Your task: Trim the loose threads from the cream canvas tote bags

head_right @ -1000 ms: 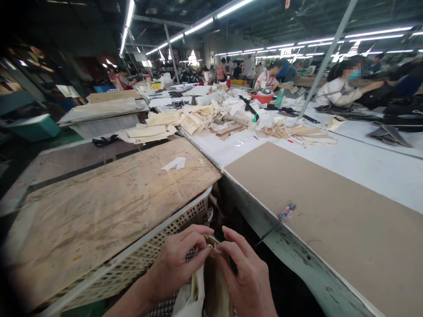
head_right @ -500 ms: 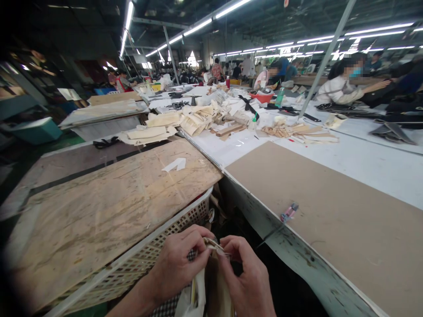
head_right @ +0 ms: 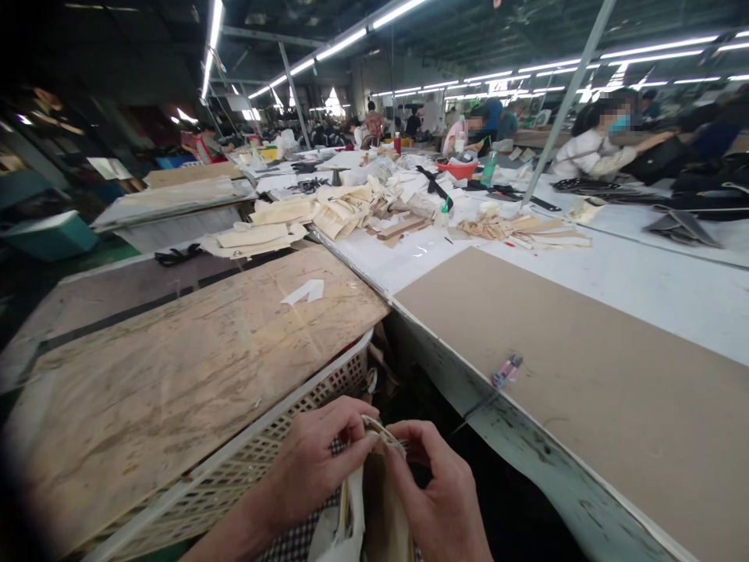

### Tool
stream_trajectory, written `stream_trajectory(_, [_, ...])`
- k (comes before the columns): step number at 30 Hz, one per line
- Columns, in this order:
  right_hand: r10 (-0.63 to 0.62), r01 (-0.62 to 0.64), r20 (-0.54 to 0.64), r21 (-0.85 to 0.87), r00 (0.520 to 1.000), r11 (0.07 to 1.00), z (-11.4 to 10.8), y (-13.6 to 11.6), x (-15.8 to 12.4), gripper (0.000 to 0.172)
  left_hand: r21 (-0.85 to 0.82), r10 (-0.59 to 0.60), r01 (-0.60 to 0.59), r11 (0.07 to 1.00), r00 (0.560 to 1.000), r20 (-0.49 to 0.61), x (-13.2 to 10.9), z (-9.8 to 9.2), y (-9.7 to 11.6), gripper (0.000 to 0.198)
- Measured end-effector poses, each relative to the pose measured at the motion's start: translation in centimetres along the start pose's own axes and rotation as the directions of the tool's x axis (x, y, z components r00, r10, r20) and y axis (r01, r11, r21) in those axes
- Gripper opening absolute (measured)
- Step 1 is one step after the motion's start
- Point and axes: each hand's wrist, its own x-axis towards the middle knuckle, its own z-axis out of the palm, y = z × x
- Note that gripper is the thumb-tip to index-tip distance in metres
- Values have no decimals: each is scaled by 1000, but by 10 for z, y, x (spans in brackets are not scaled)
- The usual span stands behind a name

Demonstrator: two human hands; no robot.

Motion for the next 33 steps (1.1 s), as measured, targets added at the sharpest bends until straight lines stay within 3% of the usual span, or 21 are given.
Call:
stream_trajectory(20, [52, -50, -29, 82, 998, 995, 2, 1, 2, 19, 27, -50, 50, 998, 999, -13, 3, 3, 3, 19])
stream_trajectory(27, [-14, 13, 12, 18, 1000, 1000, -2, -3, 5, 16, 14, -43, 43, 999, 999, -30, 2, 7, 4, 21])
stream_trajectory(33, [-104, 112, 74, -126, 992, 986, -7, -4, 12, 14, 16, -73, 73, 997, 997, 27, 4, 2, 7, 20])
